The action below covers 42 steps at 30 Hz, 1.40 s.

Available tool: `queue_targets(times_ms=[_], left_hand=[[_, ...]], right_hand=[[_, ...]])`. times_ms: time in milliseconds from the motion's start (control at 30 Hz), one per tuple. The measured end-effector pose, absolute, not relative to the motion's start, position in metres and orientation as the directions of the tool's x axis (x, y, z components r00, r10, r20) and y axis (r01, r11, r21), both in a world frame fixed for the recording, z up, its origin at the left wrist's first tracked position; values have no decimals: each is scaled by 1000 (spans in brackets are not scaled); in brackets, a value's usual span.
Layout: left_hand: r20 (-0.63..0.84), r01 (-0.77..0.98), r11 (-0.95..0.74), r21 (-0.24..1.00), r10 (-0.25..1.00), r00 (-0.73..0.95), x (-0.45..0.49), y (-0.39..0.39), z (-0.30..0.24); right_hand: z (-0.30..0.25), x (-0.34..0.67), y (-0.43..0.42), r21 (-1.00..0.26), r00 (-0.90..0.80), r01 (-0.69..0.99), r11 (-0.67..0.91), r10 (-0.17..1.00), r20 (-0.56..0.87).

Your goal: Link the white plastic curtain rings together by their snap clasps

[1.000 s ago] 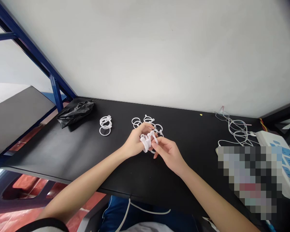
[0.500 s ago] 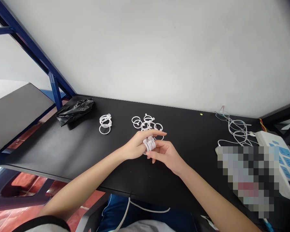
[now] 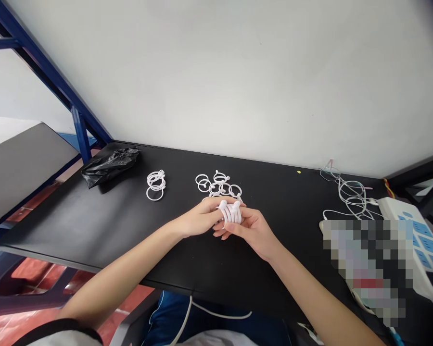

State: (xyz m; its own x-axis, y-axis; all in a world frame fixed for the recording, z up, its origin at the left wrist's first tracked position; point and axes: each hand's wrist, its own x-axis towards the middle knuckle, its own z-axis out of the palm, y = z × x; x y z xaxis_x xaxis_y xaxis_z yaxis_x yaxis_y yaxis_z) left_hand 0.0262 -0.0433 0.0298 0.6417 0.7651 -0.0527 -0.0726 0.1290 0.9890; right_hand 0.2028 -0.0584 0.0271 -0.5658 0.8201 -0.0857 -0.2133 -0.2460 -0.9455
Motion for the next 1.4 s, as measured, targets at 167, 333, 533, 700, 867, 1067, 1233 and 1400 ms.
queue_targets(times_ms=[167,333,533,700,867,1067,1233,1400], left_hand=[[62,141,-199,970,759,649,21,-46,37],[137,227,-356,907,756,640,23,-47,37],[212,298,-513,805,717,664,20,-46,30],[245,408,-629,661,695,676,17,-44,31],[252,426,-625,654,711,657,13,-42,40],[120,285,-480,830,652,749,3,-39,53],[138,223,-440,870,651,747,-3,-33,49],[62,175,-282,944,668,741,0,-30,38]], right_hand=[[26,202,-59,-942,-630,-226,-249,775,-53],[22,200,-61,-943,-634,-209,-260,770,-71],[20,200,-62,-939,-635,-199,-279,766,-93],[22,199,-63,-948,-621,-180,-262,778,-97],[24,197,-66,-975,-617,-142,-173,786,-50],[20,193,-75,-989,-589,-149,-14,804,77],[20,195,-81,-977,-604,-96,189,770,208],[19,195,-79,-972,-611,-81,222,759,225]])
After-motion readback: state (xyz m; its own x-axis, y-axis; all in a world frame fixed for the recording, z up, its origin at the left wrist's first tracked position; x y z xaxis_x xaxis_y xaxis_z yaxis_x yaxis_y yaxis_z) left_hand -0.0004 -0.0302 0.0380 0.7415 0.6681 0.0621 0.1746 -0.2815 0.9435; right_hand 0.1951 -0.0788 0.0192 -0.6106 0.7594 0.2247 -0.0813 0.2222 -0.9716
